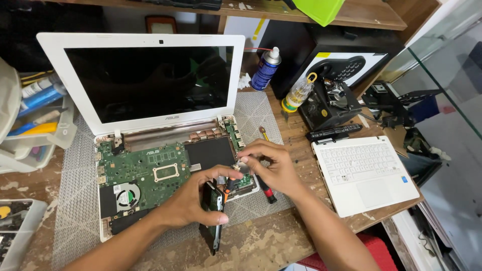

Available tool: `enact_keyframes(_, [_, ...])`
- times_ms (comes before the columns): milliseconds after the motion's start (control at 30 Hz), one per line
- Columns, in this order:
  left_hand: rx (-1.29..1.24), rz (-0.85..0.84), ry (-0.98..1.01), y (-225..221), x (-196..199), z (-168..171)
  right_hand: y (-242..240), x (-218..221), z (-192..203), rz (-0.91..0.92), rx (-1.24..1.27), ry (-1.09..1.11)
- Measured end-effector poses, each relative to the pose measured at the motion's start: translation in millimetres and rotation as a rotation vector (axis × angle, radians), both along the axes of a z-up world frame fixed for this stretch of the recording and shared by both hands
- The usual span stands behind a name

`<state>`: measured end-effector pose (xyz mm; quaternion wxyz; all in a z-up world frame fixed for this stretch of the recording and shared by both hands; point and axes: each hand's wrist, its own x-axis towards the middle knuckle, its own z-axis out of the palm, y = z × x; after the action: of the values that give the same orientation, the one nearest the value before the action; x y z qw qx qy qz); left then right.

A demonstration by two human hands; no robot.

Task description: Repairing a laptop by unscrewing and removing the internal hard drive.

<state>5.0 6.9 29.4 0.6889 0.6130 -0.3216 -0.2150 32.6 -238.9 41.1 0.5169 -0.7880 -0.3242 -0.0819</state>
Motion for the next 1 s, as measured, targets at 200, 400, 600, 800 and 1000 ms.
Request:
enact_keyframes(200, [0.013,-0.001,0.023,1,0,5,-1,-1,3,0.016,-0.026,0.093])
enact_keyframes(400, [0.015,0.009,0.023,1,0,5,4,-2,12,0.075,-0.001,0.138])
enact_keyframes(600, [0.021,0.004,0.008,0,0,3,8,-5,19,0.082,-0.017,0.105])
enact_keyframes(800, [0.054,0.008,0.039,1,0,2,4,-2,17,0.113,-0.092,0.023])
enact_keyframes(1000, [0.036,0.014,0.032,0,0,5,-4,0,4,0.119,-0.079,-0.008])
